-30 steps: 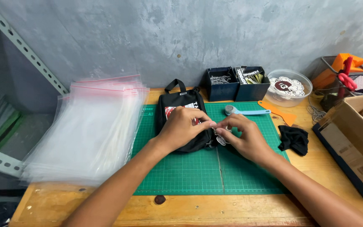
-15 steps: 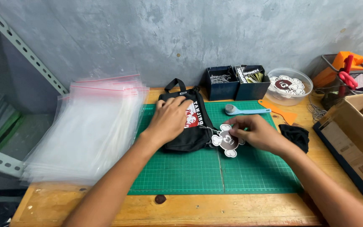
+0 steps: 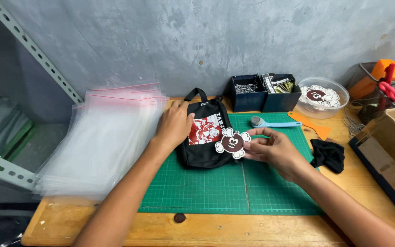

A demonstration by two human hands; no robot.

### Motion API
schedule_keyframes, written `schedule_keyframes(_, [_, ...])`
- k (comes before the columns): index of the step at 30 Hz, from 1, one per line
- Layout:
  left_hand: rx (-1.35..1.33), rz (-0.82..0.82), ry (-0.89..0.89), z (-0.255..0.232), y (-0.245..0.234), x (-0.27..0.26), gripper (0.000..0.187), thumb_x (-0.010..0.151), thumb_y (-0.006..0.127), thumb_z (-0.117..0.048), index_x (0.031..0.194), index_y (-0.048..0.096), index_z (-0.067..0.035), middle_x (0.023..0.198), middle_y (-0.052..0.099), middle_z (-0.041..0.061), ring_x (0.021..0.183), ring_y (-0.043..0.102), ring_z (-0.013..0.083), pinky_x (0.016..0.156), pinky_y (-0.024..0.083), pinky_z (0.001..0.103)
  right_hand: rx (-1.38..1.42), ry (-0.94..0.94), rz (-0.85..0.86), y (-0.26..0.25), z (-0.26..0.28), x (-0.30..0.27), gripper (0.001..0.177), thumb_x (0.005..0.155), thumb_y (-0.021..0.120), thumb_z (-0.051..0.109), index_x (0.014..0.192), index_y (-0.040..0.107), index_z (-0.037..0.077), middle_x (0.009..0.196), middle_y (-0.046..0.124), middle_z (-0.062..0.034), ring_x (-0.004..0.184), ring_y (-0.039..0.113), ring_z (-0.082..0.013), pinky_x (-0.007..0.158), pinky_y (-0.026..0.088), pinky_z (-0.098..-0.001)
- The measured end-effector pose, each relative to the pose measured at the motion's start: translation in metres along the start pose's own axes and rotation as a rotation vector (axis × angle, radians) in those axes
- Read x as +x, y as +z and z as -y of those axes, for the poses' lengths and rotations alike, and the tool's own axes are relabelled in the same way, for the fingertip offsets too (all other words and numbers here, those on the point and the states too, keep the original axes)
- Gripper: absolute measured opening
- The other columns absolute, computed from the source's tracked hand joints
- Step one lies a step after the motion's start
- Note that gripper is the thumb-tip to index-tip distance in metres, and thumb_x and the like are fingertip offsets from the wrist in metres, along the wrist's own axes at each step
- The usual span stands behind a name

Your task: The person attaches a metal chain with a cartoon bear charm to the strap of a black crossbody bag. They then place the bag into a clear plastic zip-lock bag, seal it, and move the packaged item to a nearby storage shelf.

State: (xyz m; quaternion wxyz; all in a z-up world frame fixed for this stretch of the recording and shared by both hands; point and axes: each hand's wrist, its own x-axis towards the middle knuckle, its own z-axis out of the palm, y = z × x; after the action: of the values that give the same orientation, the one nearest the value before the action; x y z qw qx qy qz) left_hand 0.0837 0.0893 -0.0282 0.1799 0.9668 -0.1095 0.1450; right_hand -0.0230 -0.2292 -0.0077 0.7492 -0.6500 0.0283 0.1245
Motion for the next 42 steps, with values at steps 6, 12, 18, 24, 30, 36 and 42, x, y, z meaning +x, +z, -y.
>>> schedule_keyframes(6, [-0.029,-0.005,0.005,-0.004,-0.009,-0.004,0.037,0.111,0.061,-0.007,0.144,0.072,0.005,0.133,0.068,0.023,0.11,0.08,0.054,0.094,0.067,0.059,-0.388,-0.231,-0.009,-0.006,-0.012,0.008,0.039,0.089,0.095,0.005,0.124,0.081,-0.006,0.077,0.078,-0.0224,0.048,0.072,-0.0256,0.039,0.058,-0.0331])
schedule_keyframes(12, [-0.082,-0.006,-0.029,0.013,0.007,0.005,0.044,0.113,0.056,-0.011,0.152,0.066,0.006,0.137,0.07,0.026,0.121,0.077,0.0524,0.104,0.063,0.06,-0.723,-0.583,0.078,0.0,-0.017,-0.001,0.04,0.08,0.103,0.023,0.115,0.088,0.013,0.074,0.081,-0.0058,0.061,0.072,-0.0201,0.053,0.058,-0.0347])
schedule_keyframes(18, [-0.155,-0.062,-0.074,0.011,-0.018,0.008,0.031,0.107,0.074,-0.026,0.13,0.083,-0.007,0.116,0.074,0.011,0.116,0.08,0.0414,0.099,0.066,0.051,-0.831,-0.583,-0.041,0.003,-0.006,-0.007,0.035,0.085,0.1,0.026,0.112,0.084,0.011,0.074,0.08,-0.0081,0.068,0.074,-0.0259,0.064,0.059,-0.04])
schedule_keyframes(24, [-0.035,0.218,-0.159,-0.015,-0.086,-0.014,0.022,0.087,0.091,-0.028,0.098,0.09,-0.009,0.089,0.086,0.013,0.103,0.085,0.0407,0.094,0.066,0.05,-0.884,-0.49,-0.043,-0.014,0.0,0.002,0.037,0.085,0.099,0.024,0.116,0.083,0.013,0.083,0.077,-0.0104,0.079,0.079,-0.0301,0.073,0.062,-0.0445])
schedule_keyframes(30, [0.037,0.515,-0.129,-0.057,-0.116,-0.065,0.041,0.105,0.075,-0.03,0.066,0.072,-0.018,0.051,0.074,0.001,0.058,0.078,0.0114,0.077,0.06,0.032,-1.079,-0.461,0.009,-0.043,0.012,0.008,0.038,0.085,0.096,0.046,0.119,0.09,0.03,0.106,0.074,0.0011,0.093,0.079,-0.0186,0.089,0.056,-0.0341])
schedule_keyframes(36, [-0.163,0.077,-0.233,-0.039,-0.162,-0.14,0.02,0.099,0.086,-0.035,0.086,0.078,-0.021,0.084,0.086,-0.006,0.081,0.081,0.0227,0.078,0.056,0.041,-1.244,-0.712,-0.084,-0.006,0.048,0.001,0.03,0.093,0.088,0.041,0.119,0.087,0.025,0.113,0.079,0.003,0.114,0.072,-0.0211,0.082,0.057,-0.043])
schedule_keyframes(42, [-0.111,-0.275,-0.416,0.031,-0.161,-0.203,0.02,0.1,0.085,-0.035,0.091,0.077,-0.019,0.085,0.083,0.003,0.067,0.071,0.0268,0.07,0.053,0.047,-1.032,-0.989,0.275,0.117,0.049,0.035,0.008,0.103,0.081,0.022,0.104,0.085,0.016,0.098,0.081,-0.002,0.088,0.076,-0.0233,0.082,0.057,-0.0379])
